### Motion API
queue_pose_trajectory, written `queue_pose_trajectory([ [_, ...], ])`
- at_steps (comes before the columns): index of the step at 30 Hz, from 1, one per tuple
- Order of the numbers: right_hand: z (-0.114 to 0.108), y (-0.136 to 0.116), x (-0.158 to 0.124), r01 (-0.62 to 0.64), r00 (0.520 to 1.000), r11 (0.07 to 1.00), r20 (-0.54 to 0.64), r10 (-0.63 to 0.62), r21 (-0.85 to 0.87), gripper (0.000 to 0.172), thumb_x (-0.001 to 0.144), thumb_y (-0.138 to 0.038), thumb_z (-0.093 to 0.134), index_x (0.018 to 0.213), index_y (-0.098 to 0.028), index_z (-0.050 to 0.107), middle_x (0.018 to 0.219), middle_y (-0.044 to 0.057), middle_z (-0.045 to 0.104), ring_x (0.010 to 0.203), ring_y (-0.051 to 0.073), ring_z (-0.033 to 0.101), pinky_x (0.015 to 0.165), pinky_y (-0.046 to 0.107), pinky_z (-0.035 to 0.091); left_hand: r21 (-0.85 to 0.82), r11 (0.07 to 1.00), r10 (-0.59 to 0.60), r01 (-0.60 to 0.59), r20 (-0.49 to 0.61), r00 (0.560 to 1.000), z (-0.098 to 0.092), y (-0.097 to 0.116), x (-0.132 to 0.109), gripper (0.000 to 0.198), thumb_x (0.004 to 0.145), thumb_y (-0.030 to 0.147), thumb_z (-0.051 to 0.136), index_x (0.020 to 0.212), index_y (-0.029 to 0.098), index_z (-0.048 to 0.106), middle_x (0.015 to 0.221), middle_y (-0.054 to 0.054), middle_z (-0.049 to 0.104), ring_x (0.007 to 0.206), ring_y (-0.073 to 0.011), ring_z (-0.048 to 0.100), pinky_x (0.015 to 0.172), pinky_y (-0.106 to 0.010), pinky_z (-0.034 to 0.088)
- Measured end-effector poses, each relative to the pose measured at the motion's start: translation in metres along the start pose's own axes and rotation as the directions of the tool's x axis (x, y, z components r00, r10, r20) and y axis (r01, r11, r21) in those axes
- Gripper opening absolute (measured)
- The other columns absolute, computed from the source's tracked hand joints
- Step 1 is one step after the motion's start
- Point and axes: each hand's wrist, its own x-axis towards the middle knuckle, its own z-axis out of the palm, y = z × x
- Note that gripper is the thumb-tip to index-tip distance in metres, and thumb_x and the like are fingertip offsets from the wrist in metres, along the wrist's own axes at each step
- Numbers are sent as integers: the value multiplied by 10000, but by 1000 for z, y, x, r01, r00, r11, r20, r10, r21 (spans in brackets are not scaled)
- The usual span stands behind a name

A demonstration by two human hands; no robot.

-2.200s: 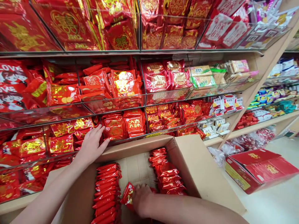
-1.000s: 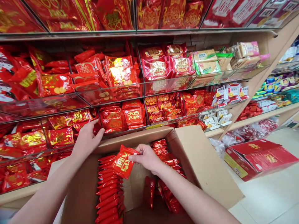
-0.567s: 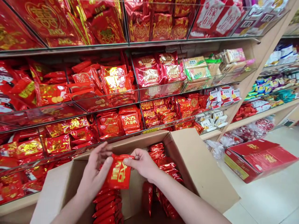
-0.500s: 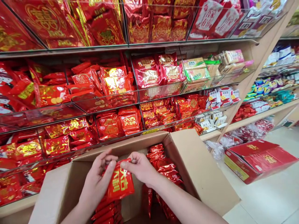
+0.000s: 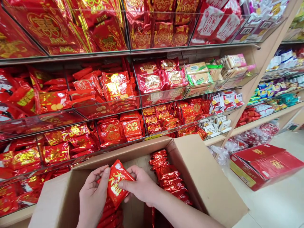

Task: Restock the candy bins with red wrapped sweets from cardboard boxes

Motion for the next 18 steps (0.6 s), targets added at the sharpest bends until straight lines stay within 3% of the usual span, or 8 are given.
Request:
queue_pose_trajectory([
  [6,-14,-21,1,105,993,969,74,-91,-226,356,632,-421,700,836,-157,575,674,-25,595,507,78,506,411,189,403,-133,991,9,-10,-12,1000,-6,8,-2,409,599,476,695,880,194,597,752,-18,649,638,-123,595,563,-204,504],
  [10,-19,-42,-5,176,978,874,184,-101,-453,264,681,-346,665,895,-194,638,725,-20,614,552,93,517,495,217,428,-131,991,-1,22,161,987,-12,17,-1,529,617,520,665,1044,226,559,715,11,620,604,-125,574,533,-218,491],
  [12,-15,-42,-7,242,965,833,212,-154,-498,254,658,-316,693,881,-206,640,767,-19,624,636,113,542,591,236,436,-70,995,-49,67,232,971,-13,19,-1,497,640,551,629,1009,221,582,701,9,615,611,-139,569,532,-229,478],
  [15,-3,-26,-6,249,967,919,17,-256,-307,283,684,-413,667,838,-203,557,730,-30,581,648,115,529,594,230,417,-12,998,-63,65,145,987,-11,16,-2,408,675,583,574,798,195,609,632,5,588,588,-142,539,509,-224,438],
  [18,7,-5,0,239,952,960,-157,-261,-146,353,771,-556,512,775,-206,474,642,-37,502,557,103,470,507,221,384,-22,999,-25,26,44,999,-6,15,-6,402,715,595,517,696,196,564,589,13,554,556,-126,489,498,-217,408],
])
